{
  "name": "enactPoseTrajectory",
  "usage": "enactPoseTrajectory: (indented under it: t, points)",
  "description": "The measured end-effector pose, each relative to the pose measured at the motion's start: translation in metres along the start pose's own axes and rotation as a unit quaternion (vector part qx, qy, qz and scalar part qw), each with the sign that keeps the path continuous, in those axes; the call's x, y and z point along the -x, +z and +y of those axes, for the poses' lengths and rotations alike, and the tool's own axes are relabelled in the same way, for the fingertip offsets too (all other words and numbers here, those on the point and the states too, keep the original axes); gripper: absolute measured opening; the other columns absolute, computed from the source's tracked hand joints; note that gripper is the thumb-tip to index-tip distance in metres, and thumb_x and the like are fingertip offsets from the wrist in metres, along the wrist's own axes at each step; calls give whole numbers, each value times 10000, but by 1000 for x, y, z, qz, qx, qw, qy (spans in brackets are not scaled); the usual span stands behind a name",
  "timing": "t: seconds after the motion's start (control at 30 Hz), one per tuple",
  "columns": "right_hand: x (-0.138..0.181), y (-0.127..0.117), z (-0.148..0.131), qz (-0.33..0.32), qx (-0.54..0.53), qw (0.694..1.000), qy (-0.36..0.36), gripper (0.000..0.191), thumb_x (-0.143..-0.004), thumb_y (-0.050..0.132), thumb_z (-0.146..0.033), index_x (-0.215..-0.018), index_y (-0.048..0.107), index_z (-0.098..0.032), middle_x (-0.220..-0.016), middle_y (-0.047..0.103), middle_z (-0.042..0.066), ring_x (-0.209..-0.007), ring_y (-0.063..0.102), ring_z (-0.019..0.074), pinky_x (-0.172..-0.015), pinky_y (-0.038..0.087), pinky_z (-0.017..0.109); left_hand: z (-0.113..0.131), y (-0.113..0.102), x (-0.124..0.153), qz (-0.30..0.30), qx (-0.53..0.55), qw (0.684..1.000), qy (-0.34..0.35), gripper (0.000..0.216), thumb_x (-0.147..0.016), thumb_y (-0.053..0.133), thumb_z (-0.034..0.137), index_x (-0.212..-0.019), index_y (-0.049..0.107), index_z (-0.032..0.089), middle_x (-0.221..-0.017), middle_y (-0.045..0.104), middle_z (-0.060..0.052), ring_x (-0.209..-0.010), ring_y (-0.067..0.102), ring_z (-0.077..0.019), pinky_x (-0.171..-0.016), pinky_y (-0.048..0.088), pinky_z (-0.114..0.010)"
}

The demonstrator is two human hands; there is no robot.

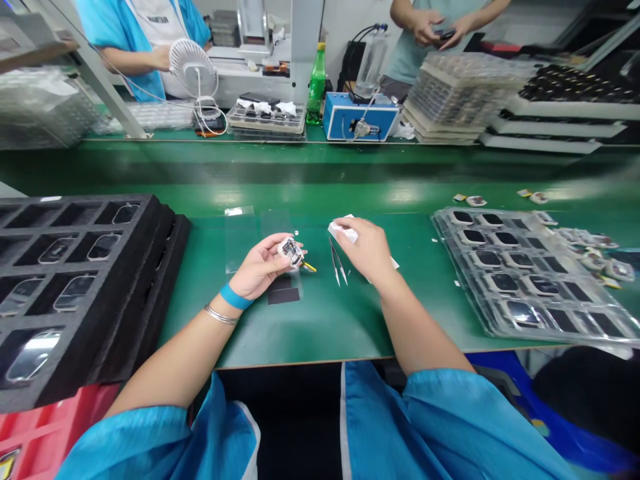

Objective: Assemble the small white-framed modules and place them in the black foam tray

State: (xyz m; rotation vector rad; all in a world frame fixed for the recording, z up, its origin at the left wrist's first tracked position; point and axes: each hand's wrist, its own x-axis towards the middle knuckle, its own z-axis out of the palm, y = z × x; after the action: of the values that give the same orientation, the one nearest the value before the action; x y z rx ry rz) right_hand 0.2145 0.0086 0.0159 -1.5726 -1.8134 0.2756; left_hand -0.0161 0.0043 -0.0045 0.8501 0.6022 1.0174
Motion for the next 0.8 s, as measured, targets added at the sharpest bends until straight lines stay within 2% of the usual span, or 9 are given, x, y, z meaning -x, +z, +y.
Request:
enactPoseTrajectory:
  t: [0.1, 0.17, 0.37, 0.5, 0.6, 0.7, 0.8]
  points:
    - [15, 22, -24, -31, -222, 974, -25, 133, -839, 623, -304, -878, 700, -203, -897, 742, 28, -857, 691, 187, -834, 545, 334, -1, 0, 0, -4, -15, 1000, 11, 502, -579, 892, 176, -1035, 682, 188, -1002, 739, -62, -876, 707, -181, -784, 585, -294]
    - [22, 32, -32, -36, -271, 962, -19, 104, -821, 638, -290, -821, 684, -197, -845, 736, 23, -806, 690, 175, -793, 547, 319, -2, 0, -1, -3, -32, 999, 16, 520, -562, 898, 174, -1034, 682, 181, -999, 738, -68, -849, 704, -174, -766, 584, -286]
    - [23, 37, -29, -29, -307, 951, 9, 98, -793, 680, -292, -797, 699, -196, -848, 746, 30, -818, 699, 184, -812, 552, 340, -4, -1, -2, 4, -61, 997, 41, 525, -564, 897, 183, -1046, 687, 176, -1017, 733, -75, -860, 700, -169, -793, 574, -286]
    - [24, 36, -30, -26, -291, 956, 6, 63, -789, 676, -257, -793, 708, -203, -858, 751, 28, -841, 703, 193, -835, 558, 357, -5, -2, -3, 9, -73, 996, 46, 534, -536, 908, 177, -1026, 697, 173, -989, 734, -66, -862, 696, -171, -816, 570, -300]
    - [26, 38, -31, -13, -272, 962, -22, 52, -799, 660, -225, -784, 708, -213, -840, 748, 14, -850, 704, 195, -907, 550, 394, -5, -2, -4, 5, -99, 993, 58, 539, -519, 913, 174, -1016, 704, 170, -961, 734, -60, -861, 694, -174, -825, 571, -308]
    - [26, 40, -31, 4, -251, 966, -68, 72, -821, 646, -216, -777, 703, -224, -831, 747, -6, -821, 704, 181, -1038, 493, 456, -4, -3, -4, 0, -113, 991, 75, 533, -515, 915, 173, -1006, 710, 167, -953, 736, -60, -859, 694, -163, -831, 572, -290]
    - [27, 42, -29, 15, -217, 971, -103, 89, -850, 633, -231, -782, 691, -233, -839, 747, -15, -779, 699, 170, -1091, 451, 505, -4, -5, -5, -3, -131, 988, 80, 542, -517, 917, 189, -1018, 712, 164, -970, 737, -73, -863, 698, -171, -824, 579, -294]
